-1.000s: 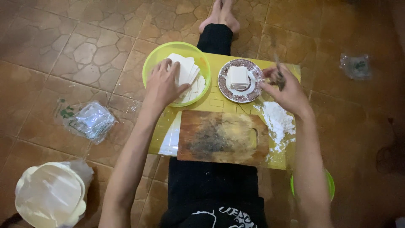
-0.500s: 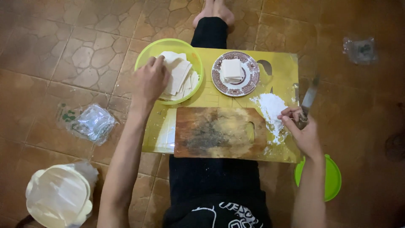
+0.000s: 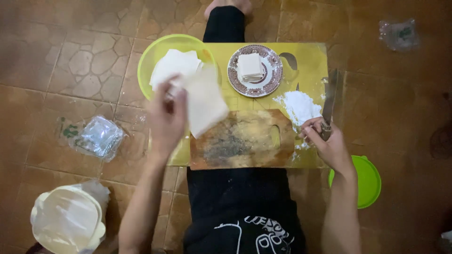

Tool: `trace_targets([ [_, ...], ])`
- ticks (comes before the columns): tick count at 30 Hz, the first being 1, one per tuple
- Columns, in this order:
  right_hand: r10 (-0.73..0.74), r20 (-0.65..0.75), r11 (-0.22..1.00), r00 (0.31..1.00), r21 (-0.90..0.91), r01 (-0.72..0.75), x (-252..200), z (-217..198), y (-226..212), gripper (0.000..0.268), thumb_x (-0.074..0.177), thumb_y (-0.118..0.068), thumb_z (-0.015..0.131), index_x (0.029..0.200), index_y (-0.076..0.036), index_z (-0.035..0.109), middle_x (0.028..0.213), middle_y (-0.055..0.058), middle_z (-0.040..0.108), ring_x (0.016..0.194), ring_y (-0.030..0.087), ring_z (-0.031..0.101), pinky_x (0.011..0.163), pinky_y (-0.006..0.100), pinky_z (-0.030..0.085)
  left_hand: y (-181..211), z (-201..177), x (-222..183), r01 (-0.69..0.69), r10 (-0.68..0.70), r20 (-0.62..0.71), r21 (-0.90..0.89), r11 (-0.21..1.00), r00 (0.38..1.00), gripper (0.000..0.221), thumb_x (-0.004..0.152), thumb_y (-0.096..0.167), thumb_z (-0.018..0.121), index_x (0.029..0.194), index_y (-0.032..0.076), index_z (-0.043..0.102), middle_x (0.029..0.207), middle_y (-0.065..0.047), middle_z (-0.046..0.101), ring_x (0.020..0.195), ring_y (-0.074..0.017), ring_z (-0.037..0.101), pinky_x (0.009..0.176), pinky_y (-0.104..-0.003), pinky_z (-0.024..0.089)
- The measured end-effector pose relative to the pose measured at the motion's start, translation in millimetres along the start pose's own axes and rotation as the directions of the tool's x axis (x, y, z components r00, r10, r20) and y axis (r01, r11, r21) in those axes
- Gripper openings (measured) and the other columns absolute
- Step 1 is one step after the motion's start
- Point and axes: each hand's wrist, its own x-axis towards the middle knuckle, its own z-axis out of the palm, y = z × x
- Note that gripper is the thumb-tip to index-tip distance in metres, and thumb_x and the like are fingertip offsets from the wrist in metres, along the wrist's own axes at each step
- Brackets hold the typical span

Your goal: Cutting square dough wrappers into smaller pieces using a knife on a wooden board while sitting on the floor.

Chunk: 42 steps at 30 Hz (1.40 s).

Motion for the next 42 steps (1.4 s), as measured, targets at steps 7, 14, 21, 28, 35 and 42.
trace_targets([
  [7,0.156,0.061,0.987,0.986,-0.055,-0.153,-5.7,5.7,15.7,0.029,0.104,-0.008,0.06,0.084,-0.008,0.039,0.07,0.011,0.06,0.045,0.02,0.06,0.041,0.03,0.047,-8.4,51.5,-84.8,0.207,-0.202,0.28,0.011,0.978,0.938,0.032,0.095,0.007,0.067,0.127,0.011,0.068,0.094,-0.012,0.075,0.084,-0.0336,0.074,0.074,-0.04,0.059],
  [14,0.245,0.154,0.954,0.957,-0.213,-0.21,-5.8,23.0,-23.9,0.025,0.104,-0.017,0.061,0.085,-0.009,0.046,0.051,0.008,0.06,0.042,0.018,0.058,0.045,0.03,0.046,-14.4,58.1,-98.8,-0.114,0.007,0.277,0.372,0.921,0.961,0.032,0.094,0.006,0.065,0.126,0.009,0.066,0.105,-0.011,0.062,0.092,-0.0305,0.07,0.08,-0.038,0.059],
  [21,0.22,0.11,0.921,0.969,-0.349,-0.17,-1.3,32.1,-36.3,0.025,0.1,-0.026,0.068,0.087,-0.008,0.056,0.054,0.009,0.06,0.049,0.02,0.056,0.054,0.035,0.047,-13.7,57.5,-96.6,-0.193,0.018,0.362,0.453,0.87,0.932,0.03,0.09,0.003,0.07,0.12,0.007,0.068,0.106,-0.012,0.058,0.093,-0.0296,0.067,0.083,-0.037,0.058],
  [28,0.499,0.052,0.807,0.865,-0.392,-0.442,-40.9,71.8,-84.1,0.029,0.106,-0.017,0.05,0.127,0.001,0.055,0.068,0.01,0.057,0.051,0.02,0.05,0.048,0.031,0.043,-29.9,48.3,-96.8,-0.169,0.005,0.374,0.407,0.898,0.927,0.022,0.092,-0.004,0.063,0.107,0.009,0.072,0.096,-0.009,0.059,0.082,-0.0276,0.067,0.078,-0.035,0.057],
  [35,0.44,0.174,0.717,0.881,-0.659,-0.228,-77.8,109.5,-61.1,0.044,0.106,-0.033,0.043,0.144,-0.012,0.044,0.121,0.03,0.067,0.11,0.047,0.068,0.096,0.056,0.054,-29.6,28.3,-105.0,-0.304,0.096,0.456,0.407,0.861,0.885,0.039,0.09,0.033,0.076,0.12,0.009,0.071,0.136,-0.013,0.061,0.132,-0.0364,0.054,0.115,-0.056,0.035],
  [42,0.354,0.297,0.785,0.887,-0.61,-0.109,-80.0,128.1,-70.4,0.06,0.105,-0.018,0.032,0.164,-0.024,0.022,0.147,0.027,0.052,0.12,0.043,0.064,0.101,0.055,0.05,-35.1,42.3,-131.4,-0.255,0.005,0.447,0.5,0.828,0.894,0.061,0.09,0.053,0.072,0.136,0.013,0.066,0.145,-0.006,0.058,0.143,-0.0334,0.045,0.122,-0.062,0.02],
])
